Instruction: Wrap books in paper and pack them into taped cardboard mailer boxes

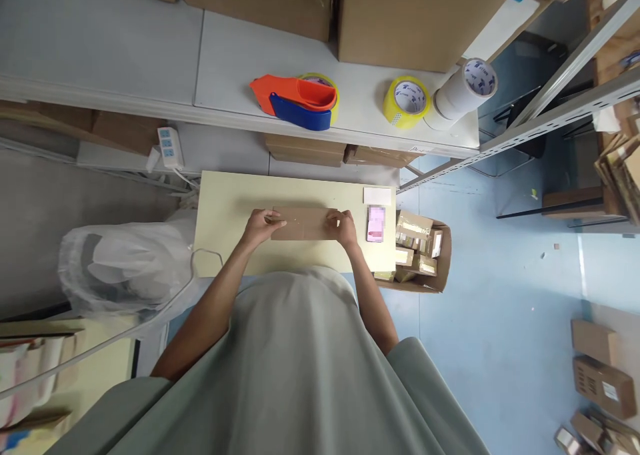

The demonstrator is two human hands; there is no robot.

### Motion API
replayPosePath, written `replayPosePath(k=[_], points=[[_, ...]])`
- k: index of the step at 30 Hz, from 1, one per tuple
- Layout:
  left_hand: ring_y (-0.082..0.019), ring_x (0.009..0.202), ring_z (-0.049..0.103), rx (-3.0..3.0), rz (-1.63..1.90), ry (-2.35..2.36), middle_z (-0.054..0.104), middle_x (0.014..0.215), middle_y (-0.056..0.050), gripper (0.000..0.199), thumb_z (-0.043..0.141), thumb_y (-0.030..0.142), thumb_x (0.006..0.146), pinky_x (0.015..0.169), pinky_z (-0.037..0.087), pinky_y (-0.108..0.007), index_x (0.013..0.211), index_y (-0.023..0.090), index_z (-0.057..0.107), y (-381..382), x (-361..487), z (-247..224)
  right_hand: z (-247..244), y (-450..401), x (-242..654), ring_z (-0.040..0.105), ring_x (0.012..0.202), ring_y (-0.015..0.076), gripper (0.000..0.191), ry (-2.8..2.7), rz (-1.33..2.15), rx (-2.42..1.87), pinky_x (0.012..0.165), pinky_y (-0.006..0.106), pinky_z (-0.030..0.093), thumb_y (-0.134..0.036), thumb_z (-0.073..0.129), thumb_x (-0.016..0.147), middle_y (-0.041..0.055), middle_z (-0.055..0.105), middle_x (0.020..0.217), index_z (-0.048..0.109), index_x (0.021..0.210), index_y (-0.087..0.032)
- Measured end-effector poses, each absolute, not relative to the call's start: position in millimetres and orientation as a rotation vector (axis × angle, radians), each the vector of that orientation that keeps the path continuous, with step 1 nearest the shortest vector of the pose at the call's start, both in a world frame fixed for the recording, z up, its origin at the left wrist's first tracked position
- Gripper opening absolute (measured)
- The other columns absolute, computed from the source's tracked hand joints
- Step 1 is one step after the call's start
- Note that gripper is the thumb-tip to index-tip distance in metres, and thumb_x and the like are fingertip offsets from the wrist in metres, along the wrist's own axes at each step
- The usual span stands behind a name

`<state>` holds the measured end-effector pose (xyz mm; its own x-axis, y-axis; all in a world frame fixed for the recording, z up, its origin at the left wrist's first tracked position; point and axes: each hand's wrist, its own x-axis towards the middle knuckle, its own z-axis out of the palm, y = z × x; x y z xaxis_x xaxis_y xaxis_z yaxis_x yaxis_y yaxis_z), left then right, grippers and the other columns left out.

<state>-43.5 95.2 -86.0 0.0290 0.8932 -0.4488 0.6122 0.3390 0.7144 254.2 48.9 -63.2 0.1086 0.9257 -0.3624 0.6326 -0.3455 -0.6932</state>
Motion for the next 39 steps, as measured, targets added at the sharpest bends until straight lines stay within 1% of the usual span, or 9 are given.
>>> replayPosePath(k=[3,7,11,16,22,27,31,35,39], points=[[-0.015,0.075,0.068,1.392,0.407,1.672,0.072,0.121,-0.010,0.028,0.087,0.036,0.082,0.092,0.063,-0.037,0.101,0.018,0.077,92.3,-46.2,-89.0,-65.5,41.2,254.6,0.072,0.098,0.0206,0.012,-1.355,1.124,-2.113,0.090,0.034,0.062,-0.027,0.079,0.092,0.0066,0.069,0.112,0.077,0.103,-0.023],[-0.014,0.075,0.069,1.496,0.443,1.758,0.071,0.126,-0.010,0.022,0.085,0.028,0.083,0.097,0.062,-0.036,0.102,0.020,0.079,89.9,-42.5,-87.7,-68.5,42.4,248.1,0.073,0.089,0.0174,0.014,-1.266,1.084,-2.184,0.087,0.033,0.063,-0.029,0.082,0.091,0.0064,0.068,0.114,0.074,0.101,-0.023],[-0.017,0.077,0.072,1.449,0.451,1.738,0.076,0.119,-0.009,0.022,0.085,0.033,0.082,0.095,0.062,-0.036,0.101,0.021,0.079,84.8,-44.0,-87.1,-70.2,40.4,251.4,0.074,0.087,0.0166,0.011,-1.270,1.123,-2.091,0.090,0.034,0.065,-0.029,0.081,0.090,0.0037,0.070,0.111,0.072,0.095,-0.024],[-0.019,0.083,0.075,1.372,0.528,1.720,0.080,0.119,-0.008,0.025,0.081,0.036,0.085,0.091,0.061,-0.035,0.105,0.022,0.078,70.0,-45.9,-88.3,-76.7,26.1,252.9,0.075,0.096,0.0205,0.013,-1.263,1.091,-1.923,0.095,0.040,0.067,-0.034,0.078,0.088,0.0047,0.074,0.106,0.069,0.091,-0.024],[-0.021,0.086,0.077,1.317,0.553,1.770,0.082,0.119,-0.007,0.021,0.081,0.035,0.086,0.091,0.060,-0.034,0.102,0.023,0.077,64.6,-41.3,-85.9,-78.5,15.9,244.4,0.080,0.095,0.0219,0.027,-1.201,1.039,-1.885,0.089,0.039,0.069,-0.051,0.070,0.089,0.0073,0.077,0.112,0.067,0.095,-0.025],[-0.022,0.094,0.079,1.219,0.571,1.807,0.083,0.119,-0.005,0.019,0.080,0.034,0.085,0.095,0.060,-0.034,0.102,0.025,0.077,67.0,-36.9,-82.3,-67.6,15.5,237.3,0.083,0.097,0.0279,0.037,-1.200,1.008,-1.940,0.088,0.041,0.068,-0.063,0.064,0.091,0.0073,0.082,0.110,0.063,0.098,-0.027],[-0.022,0.095,0.078,1.186,0.599,1.780,0.081,0.123,-0.006,0.021,0.080,0.036,0.087,0.092,0.059,-0.033,0.105,0.025,0.079,62.0,-34.8,-80.0,-60.6,14.6,237.6,0.085,0.102,0.0314,0.038,-1.192,0.947,-1.987,0.087,0.042,0.067,-0.065,0.065,0.091,0.0085,0.084,0.110,0.065,0.098,-0.028],[-0.021,0.090,0.077,1.178,0.571,1.817,0.079,0.122,-0.006,0.020,0.080,0.035,0.087,0.091,0.058,-0.033,0.104,0.025,0.081,53.3,-29.7,-78.8,-64.0,10.9,241.9,0.085,0.101,0.0315,0.035,-1.186,0.932,-2.039,0.084,0.041,0.067,-0.063,0.067,0.091,0.0083,0.086,0.110,0.067,0.096,-0.028],[-0.019,0.086,0.075,1.212,0.550,1.853,0.076,0.122,-0.007,0.016,0.079,0.032,0.089,0.094,0.058,-0.033,0.102,0.023,0.080,50.8,-24.5,-78.9,-73.4,9.1,244.4,0.085,0.102,0.0312,0.036,-1.196,0.954,-2.064,0.086,0.040,0.067,-0.063,0.068,0.089,0.0086,0.085,0.107,0.065,0.090,-0.027]])
